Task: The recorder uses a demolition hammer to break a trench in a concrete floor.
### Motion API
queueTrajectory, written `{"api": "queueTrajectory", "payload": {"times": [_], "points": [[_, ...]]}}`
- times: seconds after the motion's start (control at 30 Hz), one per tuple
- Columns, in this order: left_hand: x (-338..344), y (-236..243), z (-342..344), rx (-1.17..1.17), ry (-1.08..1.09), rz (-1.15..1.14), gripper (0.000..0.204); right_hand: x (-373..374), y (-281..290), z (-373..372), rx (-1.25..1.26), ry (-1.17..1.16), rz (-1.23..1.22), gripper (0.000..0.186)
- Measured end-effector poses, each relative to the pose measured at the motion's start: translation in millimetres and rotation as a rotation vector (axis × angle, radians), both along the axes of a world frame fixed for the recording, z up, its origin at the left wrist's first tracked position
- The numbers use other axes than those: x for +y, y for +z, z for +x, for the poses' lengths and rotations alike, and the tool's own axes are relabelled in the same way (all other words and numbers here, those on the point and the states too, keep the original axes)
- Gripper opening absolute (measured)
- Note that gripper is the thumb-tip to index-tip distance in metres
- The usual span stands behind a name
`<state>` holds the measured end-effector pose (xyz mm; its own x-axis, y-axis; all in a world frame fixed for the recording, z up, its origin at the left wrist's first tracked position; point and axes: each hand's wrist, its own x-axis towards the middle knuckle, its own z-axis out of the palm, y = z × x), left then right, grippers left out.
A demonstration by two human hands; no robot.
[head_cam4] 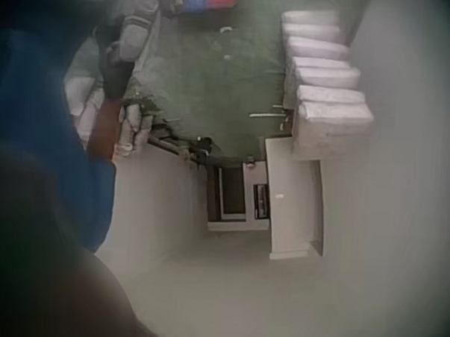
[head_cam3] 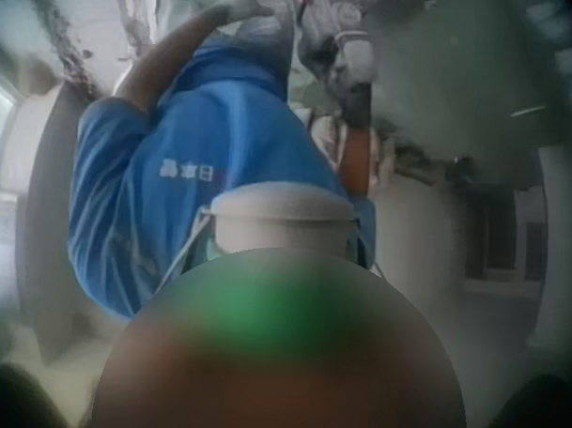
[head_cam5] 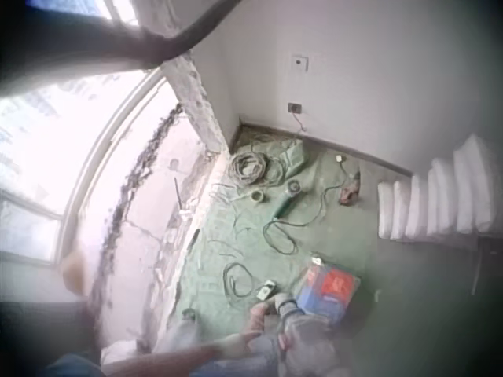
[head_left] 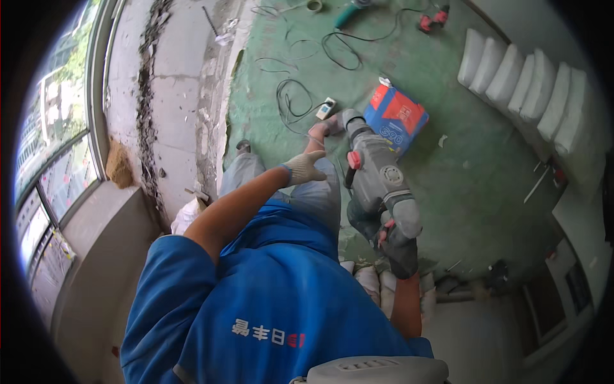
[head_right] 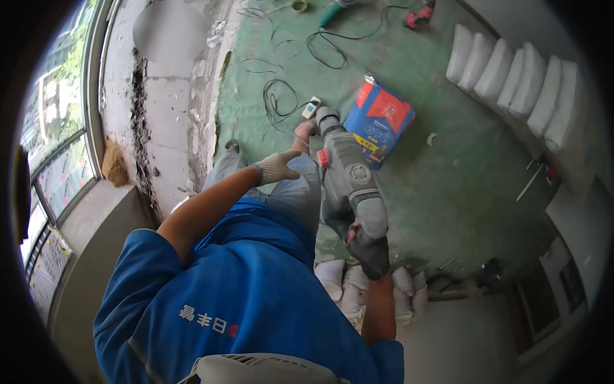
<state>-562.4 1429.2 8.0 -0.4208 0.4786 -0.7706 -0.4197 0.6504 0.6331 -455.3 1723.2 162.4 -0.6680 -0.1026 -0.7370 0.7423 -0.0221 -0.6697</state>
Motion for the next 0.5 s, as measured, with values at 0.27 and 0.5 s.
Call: {"api": "queueTrajectory", "payload": {"times": [0.27, 0.5], "points": [[-74.6, -72.9, 88.3, 0.071, 0.515, 0.487, 0.062, -135.2, 75.3, -62.5, 0.026, 0.795, 0.051, 0.023], [-222.7, 35.8, 124.9, -0.059, 1.220, 0.518, 0.049, -284.1, 89.3, -76.6, -0.200, 0.860, -0.152, 0.045]]}}
